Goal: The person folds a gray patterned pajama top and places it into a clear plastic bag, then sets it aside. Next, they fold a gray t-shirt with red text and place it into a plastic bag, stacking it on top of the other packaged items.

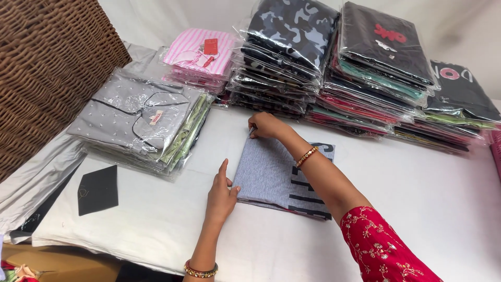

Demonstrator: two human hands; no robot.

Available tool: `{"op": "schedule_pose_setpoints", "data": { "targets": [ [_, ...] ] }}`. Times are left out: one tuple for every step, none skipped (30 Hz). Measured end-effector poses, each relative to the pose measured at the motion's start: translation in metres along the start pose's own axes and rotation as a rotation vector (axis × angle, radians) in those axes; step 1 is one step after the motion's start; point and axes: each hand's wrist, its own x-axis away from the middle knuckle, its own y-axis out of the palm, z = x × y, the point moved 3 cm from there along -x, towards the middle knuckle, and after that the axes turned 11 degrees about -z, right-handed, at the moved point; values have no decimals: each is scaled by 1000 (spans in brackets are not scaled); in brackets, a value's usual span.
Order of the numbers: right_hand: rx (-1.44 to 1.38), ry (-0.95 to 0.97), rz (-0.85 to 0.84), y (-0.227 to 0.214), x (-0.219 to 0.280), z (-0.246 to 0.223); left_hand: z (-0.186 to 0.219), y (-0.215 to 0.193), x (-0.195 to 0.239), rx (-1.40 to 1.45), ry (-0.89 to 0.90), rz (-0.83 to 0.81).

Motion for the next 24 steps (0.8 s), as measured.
{"op": "schedule_pose_setpoints", "data": {
  "targets": [
    [-5,3,-1,-9,8,-9,3,0,1,-2,-3,-4],
    [-63,48,-31,-18,17,-17,7,0,4,-74,20,27],
    [-124,92,-61,-25,26,-25,11,-1,7,-149,42,58],
    [-132,94,-62,-31,36,-31,9,1,7,-154,38,53],
    [-127,31,-8,-41,47,-38,9,3,6,-182,49,60],
    [-123,-32,45,-50,58,-45,8,5,5,-210,60,67],
    [-129,-26,48,-62,76,-55,11,5,5,-214,62,59],
    [-159,-73,87,-75,95,-65,12,5,4,-233,12,21],
    [-185,-117,131,-90,115,-74,14,6,2,-252,-32,-17],
    [-187,-109,138,-102,135,-79,20,1,3,-257,-26,-25],
    [-175,-132,206,-116,156,-85,27,-1,2,-241,-68,-98],
    [-161,-155,273,-130,177,-91,33,-4,2,-226,-112,-170],
    [-160,-143,284,-140,202,-93,43,-9,6,-232,-100,-180],
    [-188,-188,346,-152,227,-96,56,-15,11,-162,38,-124],
    [-215,-232,410,-163,253,-100,69,-22,16,-89,175,-71],
    [-214,-218,421,-172,280,-100,99,-31,28,-93,185,-84],
    [-262,-173,476,-181,307,-99,132,-42,42,-41,313,-53],
    [-310,-127,532,-190,333,-99,165,-53,56,15,440,-23],
    [-307,-115,541,-194,353,-100,181,-55,62,15,448,-35],
    [-327,-151,578,-200,373,-102,197,-58,68,48,502,-45],
    [-342,-189,615,-206,393,-105,215,-62,74,82,558,-53],
    [-336,-179,625,-205,396,-96,223,-59,66,83,568,-63],
    [-327,-138,636,-203,399,-87,232,-57,58,61,600,-66],
    [-319,-96,646,-201,402,-78,240,-54,51,39,631,-68]
  ]
}}
